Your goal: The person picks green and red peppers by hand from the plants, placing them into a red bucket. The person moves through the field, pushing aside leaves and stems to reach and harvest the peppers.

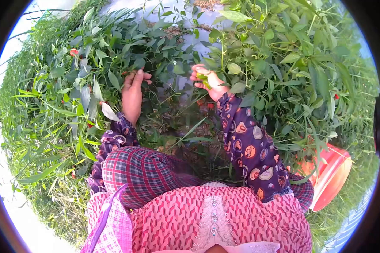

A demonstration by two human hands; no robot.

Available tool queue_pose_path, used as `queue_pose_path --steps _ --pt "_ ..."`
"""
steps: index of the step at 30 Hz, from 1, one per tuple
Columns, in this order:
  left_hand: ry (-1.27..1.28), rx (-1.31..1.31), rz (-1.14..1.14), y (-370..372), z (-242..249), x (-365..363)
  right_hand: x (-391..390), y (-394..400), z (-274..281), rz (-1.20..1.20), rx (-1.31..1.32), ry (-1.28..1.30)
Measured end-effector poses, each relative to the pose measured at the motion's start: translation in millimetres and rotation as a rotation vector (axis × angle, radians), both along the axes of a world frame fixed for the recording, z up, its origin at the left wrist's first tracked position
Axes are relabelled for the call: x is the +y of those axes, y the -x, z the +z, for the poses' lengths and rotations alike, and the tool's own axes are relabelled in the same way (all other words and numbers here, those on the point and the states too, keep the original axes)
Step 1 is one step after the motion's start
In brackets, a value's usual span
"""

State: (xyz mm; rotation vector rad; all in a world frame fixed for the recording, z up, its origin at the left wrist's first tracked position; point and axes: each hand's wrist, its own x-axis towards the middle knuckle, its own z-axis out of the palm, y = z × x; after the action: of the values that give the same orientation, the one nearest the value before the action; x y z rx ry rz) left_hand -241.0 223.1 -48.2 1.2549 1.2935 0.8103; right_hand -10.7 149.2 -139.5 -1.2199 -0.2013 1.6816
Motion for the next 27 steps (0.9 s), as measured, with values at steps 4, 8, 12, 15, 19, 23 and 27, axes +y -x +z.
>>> queue_pose_path --steps 4,8,12,15,19,23,27 --pt "0.028 -0.037 -0.024 5.2 -6.7 -1.6 45.2 37.7 2.2 0.229 -0.663 -0.182" --pt "0.014 -0.007 -0.076 5.6 -9.6 -2.6 79.1 49.5 -48.9 0.105 -0.759 -0.112" --pt "0.016 -0.046 -0.089 4.8 -11.2 -6.4 84.5 44.5 2.7 0.454 -0.572 0.017" --pt "0.001 0.002 -0.106 5.1 -9.8 -7.1 92.6 53.4 -1.4 0.541 -0.551 0.040" --pt "0.015 -0.019 -0.110 7.7 -14.8 -5.4 88.4 60.2 23.0 0.667 -1.013 -0.273" --pt "0.082 0.022 -0.117 11.5 -15.9 -9.1 60.7 50.8 52.9 0.565 -1.643 -0.673" --pt "0.287 0.099 -0.406 6.5 -29.0 -8.1 25.2 30.7 68.6 0.475 -1.674 -0.728"
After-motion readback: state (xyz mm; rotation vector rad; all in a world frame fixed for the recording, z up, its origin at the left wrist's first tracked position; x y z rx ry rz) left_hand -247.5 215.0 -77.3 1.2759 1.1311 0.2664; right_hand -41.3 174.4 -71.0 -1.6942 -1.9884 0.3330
